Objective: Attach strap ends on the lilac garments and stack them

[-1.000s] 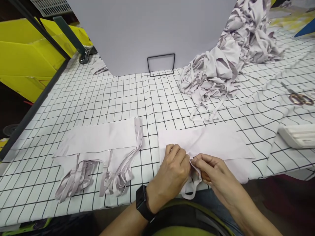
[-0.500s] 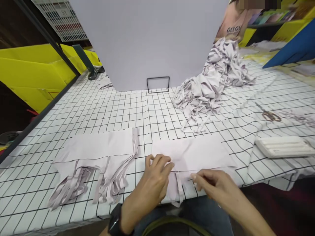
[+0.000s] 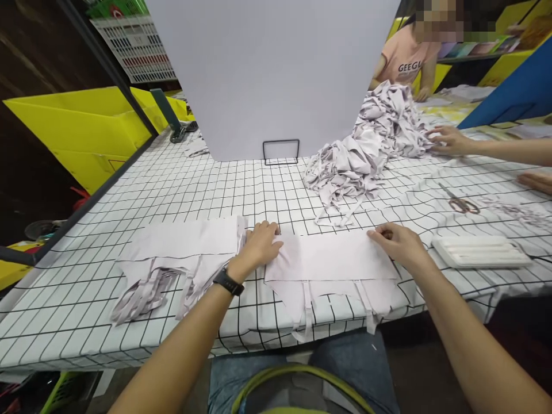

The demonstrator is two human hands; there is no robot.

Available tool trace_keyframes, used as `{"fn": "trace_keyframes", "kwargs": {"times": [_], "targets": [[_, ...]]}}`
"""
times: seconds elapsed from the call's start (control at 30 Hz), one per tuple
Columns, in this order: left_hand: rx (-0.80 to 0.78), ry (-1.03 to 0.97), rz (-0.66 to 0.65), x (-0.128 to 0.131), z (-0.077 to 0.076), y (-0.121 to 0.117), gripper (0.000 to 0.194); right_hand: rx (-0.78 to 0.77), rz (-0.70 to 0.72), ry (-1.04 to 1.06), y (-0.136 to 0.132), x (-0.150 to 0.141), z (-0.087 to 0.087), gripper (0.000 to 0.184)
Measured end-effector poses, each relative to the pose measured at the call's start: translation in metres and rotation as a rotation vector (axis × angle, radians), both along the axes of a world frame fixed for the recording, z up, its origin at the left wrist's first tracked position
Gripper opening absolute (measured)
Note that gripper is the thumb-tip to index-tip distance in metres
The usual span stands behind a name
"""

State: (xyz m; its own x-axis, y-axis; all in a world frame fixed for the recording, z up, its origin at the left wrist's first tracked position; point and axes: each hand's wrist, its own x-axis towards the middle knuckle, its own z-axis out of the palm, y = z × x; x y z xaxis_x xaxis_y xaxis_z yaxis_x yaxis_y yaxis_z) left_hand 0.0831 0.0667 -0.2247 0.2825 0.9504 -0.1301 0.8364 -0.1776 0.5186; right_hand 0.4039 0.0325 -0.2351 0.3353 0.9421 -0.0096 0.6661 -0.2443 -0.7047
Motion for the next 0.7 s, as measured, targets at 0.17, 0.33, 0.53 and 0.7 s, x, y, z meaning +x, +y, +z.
{"fn": "trace_keyframes", "kwargs": {"times": [0.17, 0.33, 0.53, 0.7], "targets": [[-0.044, -0.176, 0.022, -0.008, 0.006, 0.008, 0.021, 0.072, 0.050, 0.227, -0.016, 0.004, 0.008, 0.032], [-0.085, -0.464, 0.102, -0.017, 0.017, -0.004, 0.011, 0.173, 0.040, 0.369, -0.028, 0.006, 0.016, 0.038], [-0.053, -0.684, 0.183, -0.028, 0.044, -0.020, 0.013, 0.302, 0.019, 0.419, -0.047, 0.000, 0.052, 0.035], [0.100, -0.750, 0.201, -0.034, 0.077, -0.023, 0.015, 0.421, -0.001, 0.345, -0.060, -0.015, 0.098, 0.023]]}}
